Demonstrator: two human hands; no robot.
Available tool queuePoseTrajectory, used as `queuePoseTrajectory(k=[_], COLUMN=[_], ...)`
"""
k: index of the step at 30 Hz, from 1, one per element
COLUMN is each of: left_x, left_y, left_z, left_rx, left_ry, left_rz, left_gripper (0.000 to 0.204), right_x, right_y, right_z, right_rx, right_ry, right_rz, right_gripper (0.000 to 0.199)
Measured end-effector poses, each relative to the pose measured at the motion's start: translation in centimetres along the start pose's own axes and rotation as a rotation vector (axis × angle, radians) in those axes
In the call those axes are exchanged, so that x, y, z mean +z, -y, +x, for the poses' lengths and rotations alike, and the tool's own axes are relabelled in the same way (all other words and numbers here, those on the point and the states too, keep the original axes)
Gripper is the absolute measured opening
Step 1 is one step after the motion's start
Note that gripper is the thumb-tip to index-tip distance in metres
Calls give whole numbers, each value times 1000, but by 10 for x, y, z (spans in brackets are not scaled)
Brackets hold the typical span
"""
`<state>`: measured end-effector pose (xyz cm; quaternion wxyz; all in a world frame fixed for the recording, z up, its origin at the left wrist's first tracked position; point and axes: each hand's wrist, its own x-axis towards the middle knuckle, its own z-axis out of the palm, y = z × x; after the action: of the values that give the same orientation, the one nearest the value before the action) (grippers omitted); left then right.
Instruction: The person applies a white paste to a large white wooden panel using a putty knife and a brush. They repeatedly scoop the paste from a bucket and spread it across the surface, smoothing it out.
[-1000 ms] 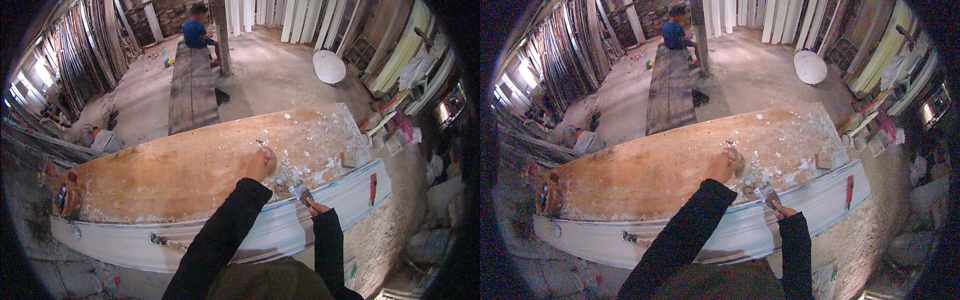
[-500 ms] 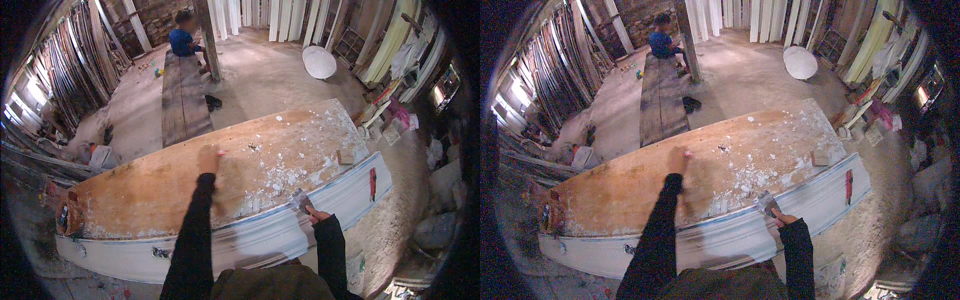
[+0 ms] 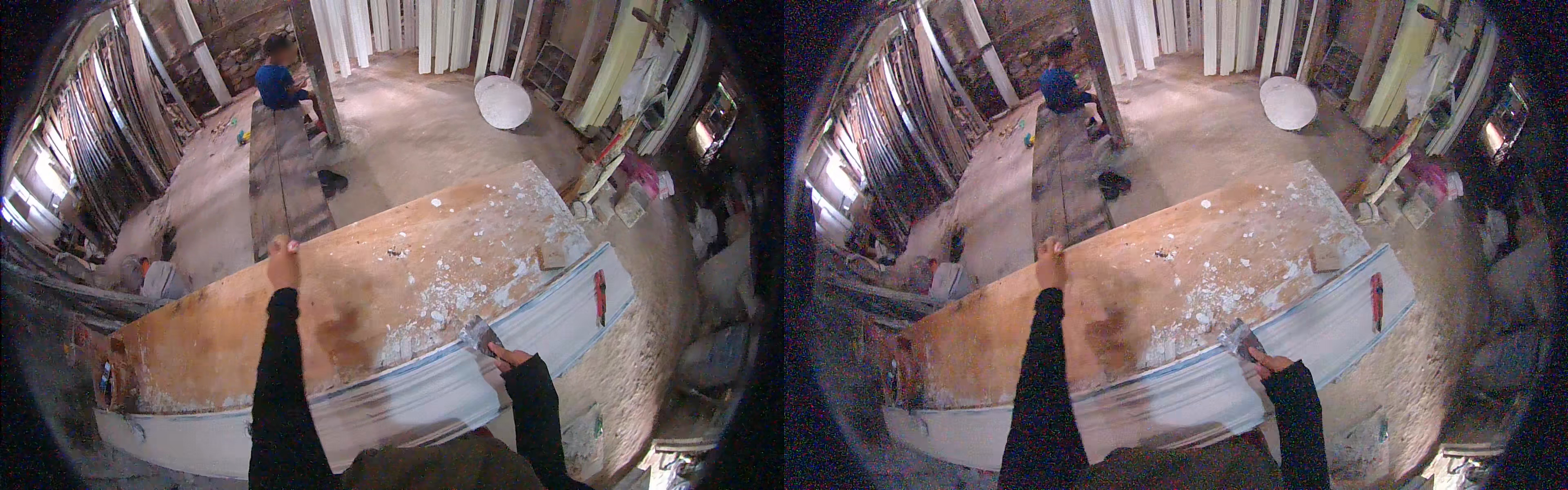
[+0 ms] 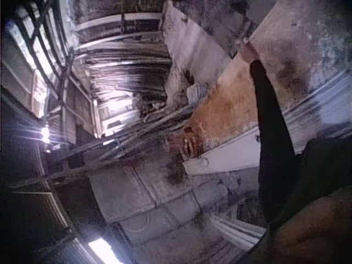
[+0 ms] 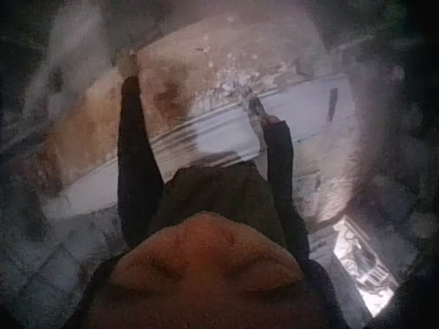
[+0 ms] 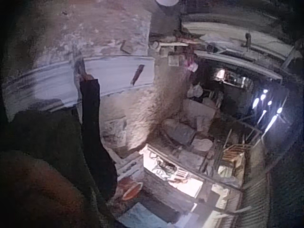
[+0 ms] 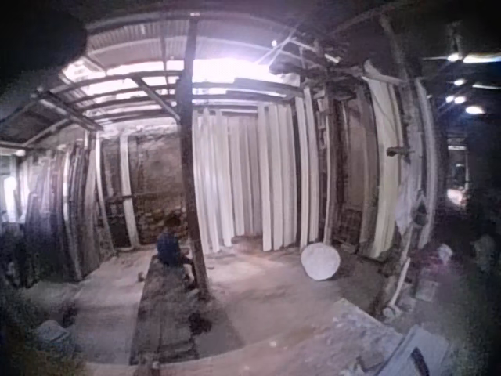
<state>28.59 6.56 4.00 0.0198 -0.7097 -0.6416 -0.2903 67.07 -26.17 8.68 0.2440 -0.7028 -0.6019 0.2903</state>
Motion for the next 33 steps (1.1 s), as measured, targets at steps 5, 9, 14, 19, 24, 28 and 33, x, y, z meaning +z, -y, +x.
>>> queuePoseTrajectory(k=[5, 9, 14, 19, 24, 28, 33], left_x=[64, 94, 43, 47, 20, 64, 142], left_y=[48, -111, -260, -165, -35, -46, -159], left_z=[-1, -18, -59, -23, 22, 7, -4], left_rx=[86, 187, 160, 48, 28, -117, 67], left_ry=[66, 384, 341, 218, -58, 205, 158], left_rz=[176, -316, -645, -684, 19, 147, -415], left_gripper=[30, 27, 20, 17, 25, 22, 22], right_x=[-14, -21, -26, -15, -12, -47, -82], right_y=[-2, -18, 3, -1, -39, -57, -102], right_z=[-15, -38, -23, -13, 6, 26, 49], right_rx=[74, 122, 109, -38, -309, -366, -383], right_ry=[39, -41, -2, -14, 59, 184, 339], right_rz=[61, 10, -19, 104, 133, 215, 47], right_gripper=[33, 33, 32, 33, 37, 39, 48])
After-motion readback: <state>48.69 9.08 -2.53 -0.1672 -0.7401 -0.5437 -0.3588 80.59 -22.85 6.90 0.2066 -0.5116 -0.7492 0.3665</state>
